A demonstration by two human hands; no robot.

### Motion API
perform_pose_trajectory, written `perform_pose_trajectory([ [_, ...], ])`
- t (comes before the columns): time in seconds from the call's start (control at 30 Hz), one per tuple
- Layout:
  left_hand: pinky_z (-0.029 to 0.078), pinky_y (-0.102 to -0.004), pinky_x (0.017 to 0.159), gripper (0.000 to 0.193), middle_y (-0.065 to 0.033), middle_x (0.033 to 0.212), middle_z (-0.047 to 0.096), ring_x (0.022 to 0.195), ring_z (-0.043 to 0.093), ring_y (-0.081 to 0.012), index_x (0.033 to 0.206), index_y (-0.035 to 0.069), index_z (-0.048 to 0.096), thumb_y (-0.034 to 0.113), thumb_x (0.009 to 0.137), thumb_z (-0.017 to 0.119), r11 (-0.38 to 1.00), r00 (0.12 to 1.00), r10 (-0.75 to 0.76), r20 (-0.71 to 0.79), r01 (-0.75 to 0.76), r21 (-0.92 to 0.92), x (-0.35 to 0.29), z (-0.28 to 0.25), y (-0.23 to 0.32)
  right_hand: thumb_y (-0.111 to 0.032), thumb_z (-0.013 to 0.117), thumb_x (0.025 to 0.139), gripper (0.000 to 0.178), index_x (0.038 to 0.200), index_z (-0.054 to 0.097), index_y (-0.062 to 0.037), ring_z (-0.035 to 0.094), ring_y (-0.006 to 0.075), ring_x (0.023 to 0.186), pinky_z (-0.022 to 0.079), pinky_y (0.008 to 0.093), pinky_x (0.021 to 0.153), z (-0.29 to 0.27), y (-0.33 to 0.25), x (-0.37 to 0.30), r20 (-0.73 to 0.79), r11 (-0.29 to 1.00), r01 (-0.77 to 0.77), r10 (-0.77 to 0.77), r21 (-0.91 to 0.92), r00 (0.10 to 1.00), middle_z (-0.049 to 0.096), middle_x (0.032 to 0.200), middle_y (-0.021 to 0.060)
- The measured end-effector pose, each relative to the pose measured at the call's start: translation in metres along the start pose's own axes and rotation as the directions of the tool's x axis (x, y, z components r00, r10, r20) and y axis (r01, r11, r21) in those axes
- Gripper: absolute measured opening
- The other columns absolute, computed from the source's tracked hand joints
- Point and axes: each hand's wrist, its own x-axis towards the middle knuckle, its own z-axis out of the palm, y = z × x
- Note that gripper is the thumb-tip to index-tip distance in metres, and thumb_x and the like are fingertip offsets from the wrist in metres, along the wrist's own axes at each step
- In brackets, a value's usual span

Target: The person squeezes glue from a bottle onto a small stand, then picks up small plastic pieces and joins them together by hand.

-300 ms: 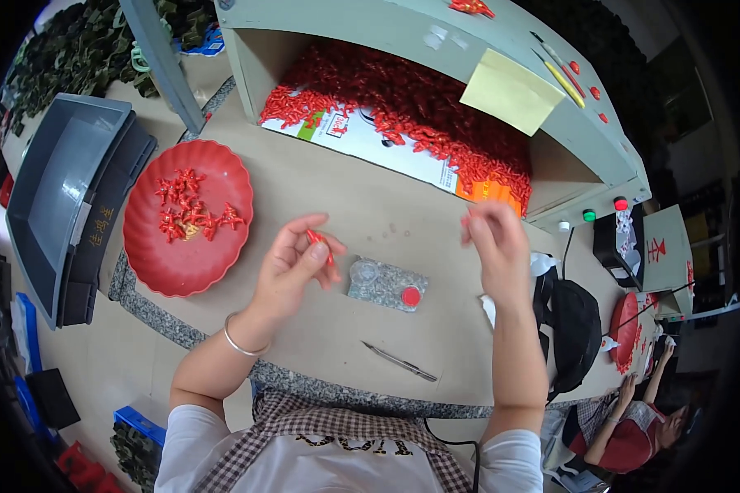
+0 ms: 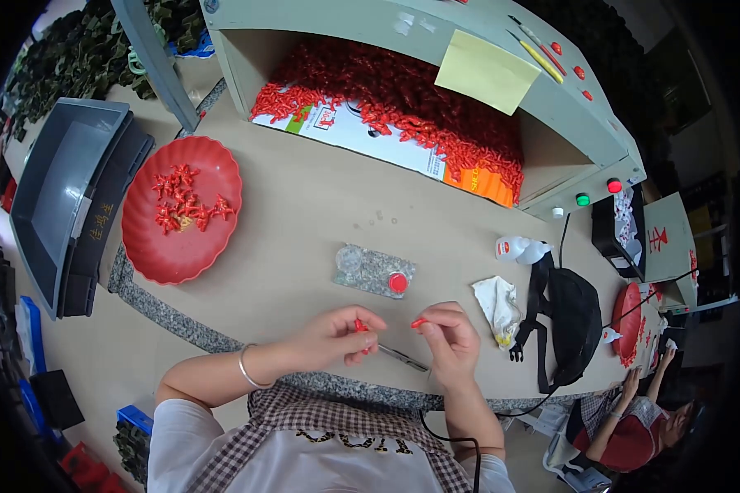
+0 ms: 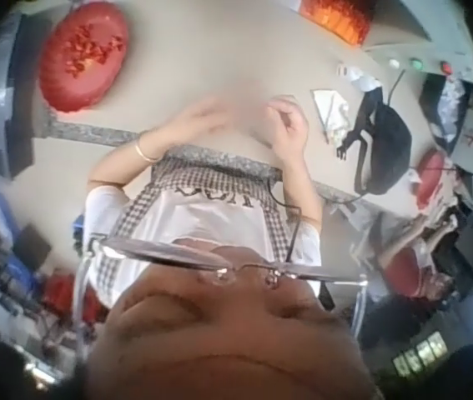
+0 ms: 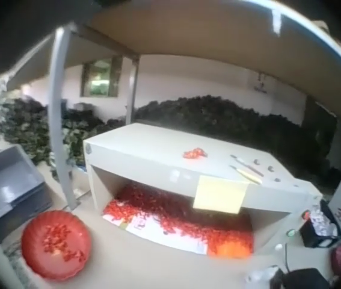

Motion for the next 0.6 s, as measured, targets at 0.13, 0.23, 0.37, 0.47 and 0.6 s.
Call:
perform_pose_trajectory([
  [0.13,0.046,-0.0221,0.059,0.022,-0.0034,0.087,0.058,0.067,0.052,-0.0062,0.111,0.004,0.051,0.016,0.092,0.051,1.000,0.999,0.024,-0.034,-0.023,0.010,0.005,0.015,-0.008,0.005,0.057,0.082,0.011,0.093,0.060,0.0007,0.056,0.0154,0.085,0.046,0.0249,0.072,0.009,0.015,-0.004,-0.037,0.995,0.048,-0.045,0.082,0.998,0.054,0.095,0.0100],
  [0.23,0.046,-0.0218,0.058,0.022,-0.0031,0.087,0.059,0.067,0.052,-0.0062,0.110,0.004,0.051,0.018,0.093,0.050,0.998,0.996,0.069,-0.062,-0.068,0.013,0.010,0.025,-0.007,0.004,0.060,0.081,0.012,0.093,0.060,0.0004,0.056,0.0170,0.087,0.046,0.0262,0.072,0.011,0.022,-0.012,-0.090,0.994,0.009,0.001,0.110,0.996,0.055,0.095,0.0105],
  [0.37,0.046,-0.0216,0.058,0.022,-0.0025,0.087,0.058,0.067,0.052,-0.0059,0.107,0.003,0.052,0.020,0.093,0.050,0.993,0.993,0.090,-0.080,-0.084,0.079,0.011,0.030,-0.011,0.002,0.062,0.080,0.014,0.093,0.061,-0.0009,0.057,0.0195,0.083,0.047,0.0276,0.070,0.017,0.027,-0.020,-0.105,0.968,0.157,-0.179,-0.194,0.978,0.057,0.093,0.0113],
  [0.47,0.045,-0.0208,0.057,0.022,-0.0017,0.085,0.058,0.066,0.051,-0.0054,0.105,0.002,0.053,0.020,0.093,0.050,0.977,0.990,0.100,-0.103,-0.078,0.199,0.005,0.025,-0.006,-0.001,0.063,0.078,0.016,0.094,0.061,-0.0026,0.059,0.0228,0.080,0.048,0.0296,0.068,0.019,0.017,-0.017,-0.042,0.905,0.237,-0.269,-0.354,0.962,0.058,0.090,0.0117],
  [0.6,0.045,-0.0196,0.057,0.020,-0.0011,0.082,0.058,0.064,0.051,-0.0046,0.102,0.002,0.055,0.019,0.092,0.051,0.957,1.000,0.004,-0.008,-0.001,0.291,-0.001,0.013,0.002,0.000,0.062,0.077,0.017,0.094,0.062,-0.0020,0.059,0.0213,0.076,0.048,0.0297,0.065,0.011,0.011,-0.018,0.159,0.849,0.314,-0.271,-0.426,0.949,0.060,0.088,0.0112],
])
